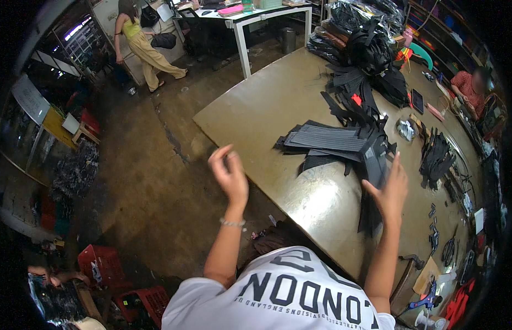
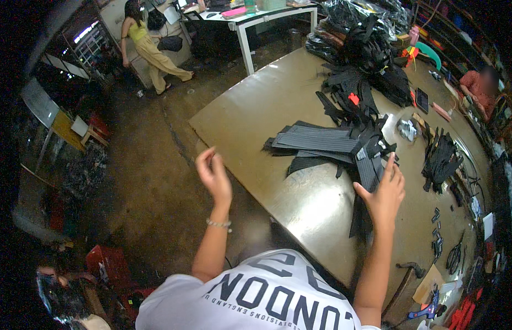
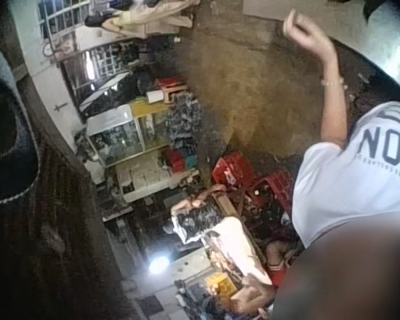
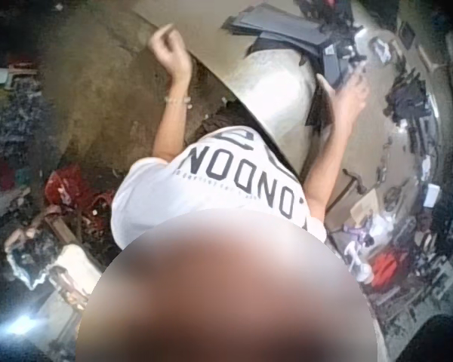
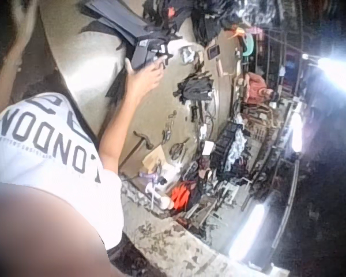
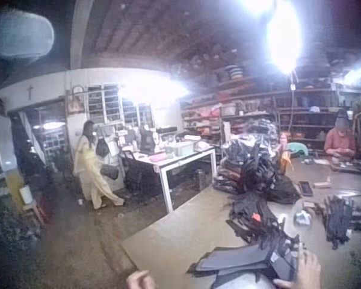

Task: The person assembles black fabric straps by applying hot glue to attach small rectangular pieces and then bundles the finished straps with a yellow elastic band. The person uses a hot glue gun and handles multiple strap pieces on a cluttered workbench.

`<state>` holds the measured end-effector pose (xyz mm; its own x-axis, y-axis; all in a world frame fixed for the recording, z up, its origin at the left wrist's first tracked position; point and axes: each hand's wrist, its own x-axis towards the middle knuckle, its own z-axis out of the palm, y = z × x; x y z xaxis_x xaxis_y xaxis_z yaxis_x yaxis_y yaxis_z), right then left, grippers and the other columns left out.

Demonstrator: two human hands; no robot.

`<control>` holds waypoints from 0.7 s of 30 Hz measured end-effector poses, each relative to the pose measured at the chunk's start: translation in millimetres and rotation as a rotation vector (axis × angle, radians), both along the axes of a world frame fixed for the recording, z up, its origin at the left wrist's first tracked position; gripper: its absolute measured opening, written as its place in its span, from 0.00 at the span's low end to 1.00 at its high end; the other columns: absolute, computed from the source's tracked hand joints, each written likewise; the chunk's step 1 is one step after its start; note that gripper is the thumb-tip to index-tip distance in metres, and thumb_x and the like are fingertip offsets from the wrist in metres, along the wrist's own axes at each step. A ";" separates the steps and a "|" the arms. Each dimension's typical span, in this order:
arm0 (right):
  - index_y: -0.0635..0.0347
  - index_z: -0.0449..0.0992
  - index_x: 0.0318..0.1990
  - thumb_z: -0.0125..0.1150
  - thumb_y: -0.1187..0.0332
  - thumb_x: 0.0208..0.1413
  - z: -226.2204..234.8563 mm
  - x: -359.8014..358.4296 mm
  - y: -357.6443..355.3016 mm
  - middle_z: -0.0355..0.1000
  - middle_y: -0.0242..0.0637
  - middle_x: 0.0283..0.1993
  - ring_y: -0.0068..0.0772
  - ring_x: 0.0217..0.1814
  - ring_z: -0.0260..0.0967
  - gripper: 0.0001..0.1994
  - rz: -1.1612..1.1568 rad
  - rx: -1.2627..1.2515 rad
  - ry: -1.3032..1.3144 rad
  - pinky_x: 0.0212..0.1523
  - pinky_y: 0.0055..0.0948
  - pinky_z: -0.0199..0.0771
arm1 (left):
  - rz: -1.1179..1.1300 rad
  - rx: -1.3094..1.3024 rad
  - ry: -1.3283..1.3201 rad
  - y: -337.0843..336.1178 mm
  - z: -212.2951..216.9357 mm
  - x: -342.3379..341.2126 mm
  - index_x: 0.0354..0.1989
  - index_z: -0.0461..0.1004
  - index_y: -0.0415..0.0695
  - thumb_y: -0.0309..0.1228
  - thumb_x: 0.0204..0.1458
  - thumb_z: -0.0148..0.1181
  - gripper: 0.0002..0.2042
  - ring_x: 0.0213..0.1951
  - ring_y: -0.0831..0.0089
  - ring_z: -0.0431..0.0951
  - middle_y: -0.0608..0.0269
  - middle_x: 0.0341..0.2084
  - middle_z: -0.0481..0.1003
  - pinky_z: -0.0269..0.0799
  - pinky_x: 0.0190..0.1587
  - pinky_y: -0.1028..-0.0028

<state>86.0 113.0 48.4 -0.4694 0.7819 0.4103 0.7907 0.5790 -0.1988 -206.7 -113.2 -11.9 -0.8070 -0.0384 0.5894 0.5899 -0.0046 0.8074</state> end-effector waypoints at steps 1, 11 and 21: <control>0.53 0.51 0.72 0.74 0.51 0.41 9.7 6.3 -11.6 0.61 0.50 0.63 0.54 0.64 0.59 0.51 0.033 0.013 0.025 0.62 0.49 0.61 | 0.009 0.198 -0.260 -14.7 -24.3 4.0 0.52 0.68 0.41 0.29 0.61 0.51 0.13 0.44 0.73 0.70 0.65 0.41 0.71 0.68 0.51 0.70; 0.63 0.74 0.51 0.64 0.72 0.53 -6.9 32.9 -145.6 0.66 0.46 0.57 0.47 0.59 0.65 0.17 0.369 -0.262 0.283 0.54 0.37 0.69 | -0.722 0.393 -1.655 -12.5 -120.3 86.3 0.67 0.58 0.48 0.62 0.62 0.26 0.36 0.64 0.58 0.60 0.58 0.65 0.61 0.52 0.67 0.54; 0.65 0.78 0.45 0.62 0.70 0.58 -28.5 31.7 -185.6 0.77 0.42 0.31 0.33 0.30 0.75 0.10 0.203 -1.030 0.564 0.32 0.26 0.74 | -0.645 0.220 -1.537 -93.3 -136.9 98.4 0.70 0.52 0.48 0.60 0.63 0.26 0.35 0.69 0.56 0.53 0.58 0.69 0.55 0.47 0.69 0.49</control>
<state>117.7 -72.6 19.9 -0.5778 0.7964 -0.1788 0.3546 0.0477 -0.9338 -108.4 -206.6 -148.8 -0.5040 0.5363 -0.6770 -0.8338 -0.0974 0.5435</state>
